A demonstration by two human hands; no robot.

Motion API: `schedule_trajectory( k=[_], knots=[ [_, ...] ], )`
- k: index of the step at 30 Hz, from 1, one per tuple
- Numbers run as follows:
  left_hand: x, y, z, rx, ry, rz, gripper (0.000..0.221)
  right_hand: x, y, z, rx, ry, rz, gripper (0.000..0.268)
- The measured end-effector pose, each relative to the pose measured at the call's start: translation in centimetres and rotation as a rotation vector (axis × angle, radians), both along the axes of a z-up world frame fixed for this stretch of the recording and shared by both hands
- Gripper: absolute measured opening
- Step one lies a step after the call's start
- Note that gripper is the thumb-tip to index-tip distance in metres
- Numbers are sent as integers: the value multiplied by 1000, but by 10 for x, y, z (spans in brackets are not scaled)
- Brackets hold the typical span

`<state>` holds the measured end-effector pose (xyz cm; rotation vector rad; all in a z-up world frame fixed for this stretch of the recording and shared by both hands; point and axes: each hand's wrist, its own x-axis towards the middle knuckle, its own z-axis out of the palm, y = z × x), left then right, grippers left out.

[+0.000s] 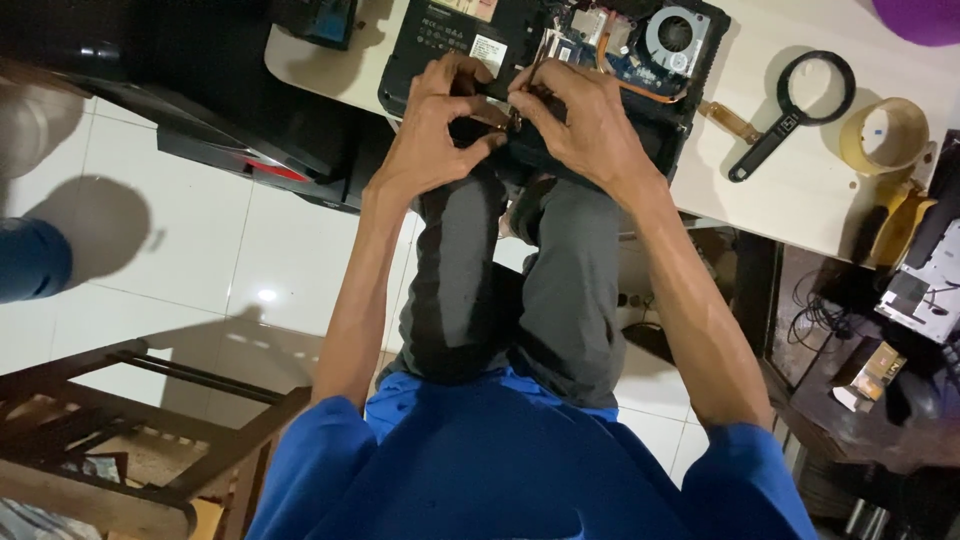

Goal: Disassembling a laptop screen assembly by removing screws and disconnecting internal cables.

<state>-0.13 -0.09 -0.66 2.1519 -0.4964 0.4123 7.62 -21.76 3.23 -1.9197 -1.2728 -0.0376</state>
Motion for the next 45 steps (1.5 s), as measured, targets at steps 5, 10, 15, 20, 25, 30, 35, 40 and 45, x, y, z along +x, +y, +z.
schedule_trajectory(
  k=[5,10,15,20,25,30,35,40,45],
  knots=[
    [2,1,-2,21,20,-15,20,0,1,0,27,-12,43,18],
    [0,-1,3,9,56,2,24,-6,5,8,31,-47,46,16],
    [1,-7,1,24,26,56,20,-7,7,6,49,-96,47,17],
    [5,-13,-16,37,-58,161,7,-10,11,3,61,-108,-28,16],
    [6,-9,-28,-21,-44,157,5,-20,13,-1,35,-84,-84,23],
    [4,-12,-25,7,-59,151,16,-26,22,1,115,-93,-114,14],
    [11,-18,-36,-150,-188,192,31,-20,22,-15,276,30,-159,14],
    [8,-19,-19,-142,-232,172,32,-15,16,-14,274,55,-133,13],
    [5,-22,0,-291,-222,129,33,-15,7,-2,278,67,-78,15]
  ],
)
